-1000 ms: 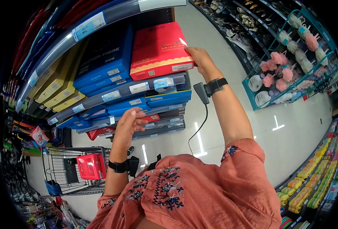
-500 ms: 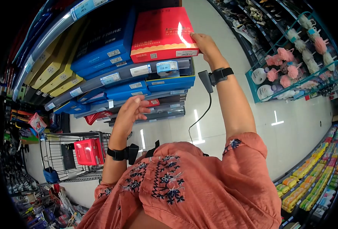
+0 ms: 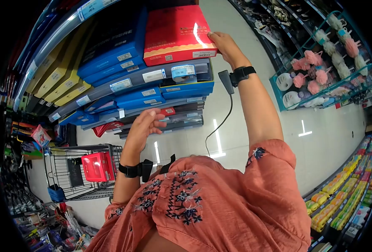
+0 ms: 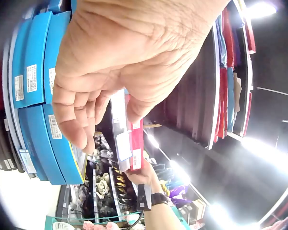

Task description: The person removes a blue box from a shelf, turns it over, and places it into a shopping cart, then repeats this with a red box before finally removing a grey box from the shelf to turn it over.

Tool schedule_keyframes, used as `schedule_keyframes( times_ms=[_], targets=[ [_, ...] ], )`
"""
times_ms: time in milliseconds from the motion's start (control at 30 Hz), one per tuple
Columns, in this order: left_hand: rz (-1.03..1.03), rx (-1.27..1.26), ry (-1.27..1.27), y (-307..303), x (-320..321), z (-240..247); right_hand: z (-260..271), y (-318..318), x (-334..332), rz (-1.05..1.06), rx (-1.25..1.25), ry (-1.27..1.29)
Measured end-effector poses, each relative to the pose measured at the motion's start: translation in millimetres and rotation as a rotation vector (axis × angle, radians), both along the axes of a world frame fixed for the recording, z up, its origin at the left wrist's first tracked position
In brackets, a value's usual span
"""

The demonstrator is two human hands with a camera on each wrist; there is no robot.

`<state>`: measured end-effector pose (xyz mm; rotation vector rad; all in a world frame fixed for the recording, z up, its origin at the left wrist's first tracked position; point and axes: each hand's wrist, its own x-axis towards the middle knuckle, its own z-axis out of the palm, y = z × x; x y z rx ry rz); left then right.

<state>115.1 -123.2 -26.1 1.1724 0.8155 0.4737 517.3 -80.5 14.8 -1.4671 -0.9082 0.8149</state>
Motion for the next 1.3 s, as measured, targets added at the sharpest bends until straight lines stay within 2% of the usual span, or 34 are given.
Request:
schedule_keyframes(
  times_ms=[367, 467, 500, 567, 600, 700, 767, 833, 1033, 1100, 1200, 1300],
  targets=[
    [-0.018, -0.030, 0.026, 0, -3, -8, 8, -12, -11, 0.020, -0.044, -0.030],
    [-0.038, -0.008, 0.037, 4, -4, -6, 6, -8, -8, -0.094, -0.059, -0.222],
    [-0.038, 0.008, 0.039, 5, -8, -2, 9, 0, -12, -0.268, -0.033, -0.458],
    [-0.007, 0.020, 0.045, 12, -20, -1, 8, -7, -14, -0.434, 0.254, -0.693],
    [0.022, 0.017, 0.048, 19, -28, -2, 26, -19, -34, -0.513, 0.404, -0.804],
    [0.144, 0.003, 0.055, 30, -58, -6, 59, -43, -103, -0.365, 0.624, -0.441],
    [0.232, -0.018, 0.050, 37, -84, -15, 66, -61, -153, -0.181, 0.523, -0.479],
    [0.312, -0.037, 0.059, 39, -110, -26, 43, -59, -195, 0.124, 0.478, -0.235],
    [0.678, -0.192, 0.022, 44, -224, -112, -44, -36, -298, 0.721, -0.152, 0.057],
    [0.766, -0.258, 0.028, 47, -275, -154, -60, -27, -324, 0.780, -0.221, 0.034],
    [1.014, -0.280, 0.048, 38, -329, -167, -67, -15, -358, 0.828, -0.324, 0.015],
    [1.307, -0.254, 0.090, 43, -384, -209, -78, 1, -387, 0.869, -0.403, 0.007]
  ],
)
